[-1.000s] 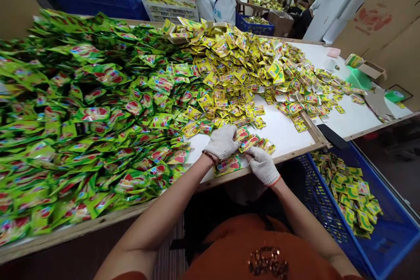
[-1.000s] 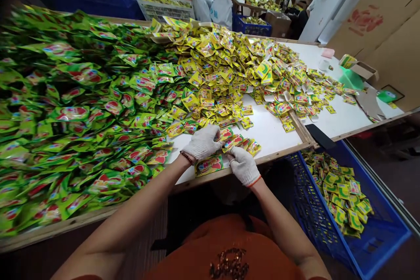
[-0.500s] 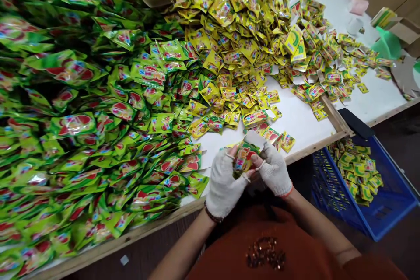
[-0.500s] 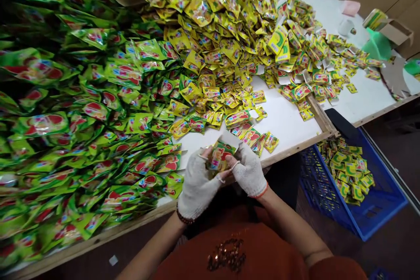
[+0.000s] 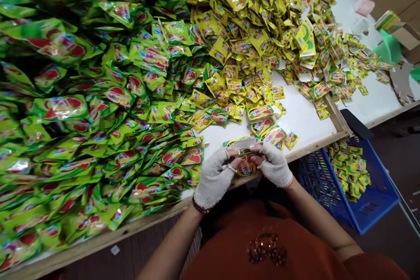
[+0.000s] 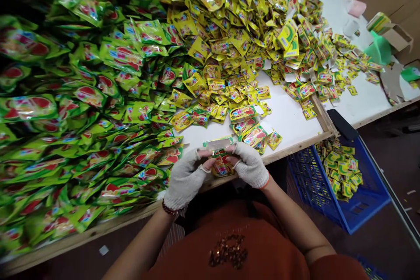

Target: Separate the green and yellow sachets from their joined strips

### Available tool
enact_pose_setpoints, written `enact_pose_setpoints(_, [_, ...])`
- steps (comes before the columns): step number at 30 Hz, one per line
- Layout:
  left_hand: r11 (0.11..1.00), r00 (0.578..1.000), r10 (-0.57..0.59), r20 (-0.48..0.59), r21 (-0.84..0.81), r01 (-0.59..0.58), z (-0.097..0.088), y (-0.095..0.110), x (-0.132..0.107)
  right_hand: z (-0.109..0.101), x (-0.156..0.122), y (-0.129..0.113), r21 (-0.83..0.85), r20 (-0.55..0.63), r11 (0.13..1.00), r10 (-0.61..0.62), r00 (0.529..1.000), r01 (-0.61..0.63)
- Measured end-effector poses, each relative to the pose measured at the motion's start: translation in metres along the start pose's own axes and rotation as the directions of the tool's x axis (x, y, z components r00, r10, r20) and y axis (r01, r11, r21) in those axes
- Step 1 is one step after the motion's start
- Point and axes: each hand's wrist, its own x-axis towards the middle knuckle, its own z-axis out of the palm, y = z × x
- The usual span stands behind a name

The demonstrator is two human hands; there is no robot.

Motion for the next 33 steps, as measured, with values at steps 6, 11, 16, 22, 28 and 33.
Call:
enact_pose_setpoints(6, [0.955, 0.990, -0.140, 0.034, -0.261, 0.143, -0.002, 0.003, 0.011, 0.000, 0.021, -0.013, 0.044, 0.074, 0.998, 0.046, 0.996, -0.050])
enact_pose_setpoints(11, [0.984, 0.996, -0.070, -0.048, -0.168, 0.061, 0.002, -0.001, 0.007, -0.001, 0.026, -0.011, 0.019, 0.166, 0.999, -0.050, 0.985, 0.048])
enact_pose_setpoints(16, [0.997, 0.999, 0.034, -0.018, -0.075, -0.036, -0.003, 0.011, 0.000, -0.010, 0.027, -0.015, 0.015, 0.234, 0.979, -0.199, 0.952, 0.201])
enact_pose_setpoints(22, [0.998, 1.000, -0.005, -0.015, 0.057, 0.006, -0.009, 0.022, 0.003, -0.008, 0.030, -0.026, -0.055, 0.200, 0.984, -0.158, 0.967, 0.172])
enact_pose_setpoints(28, [0.916, 0.923, 0.383, 0.020, 0.119, -0.383, -0.008, 0.005, -0.008, -0.022, 0.027, -0.014, -0.046, 0.285, 0.887, -0.430, 0.857, 0.460])
enact_pose_setpoints(33, [0.799, 0.810, 0.586, 0.021, 0.150, -0.582, -0.004, -0.007, -0.016, -0.021, 0.015, 0.004, -0.094, 0.326, 0.772, -0.572, 0.752, 0.628])
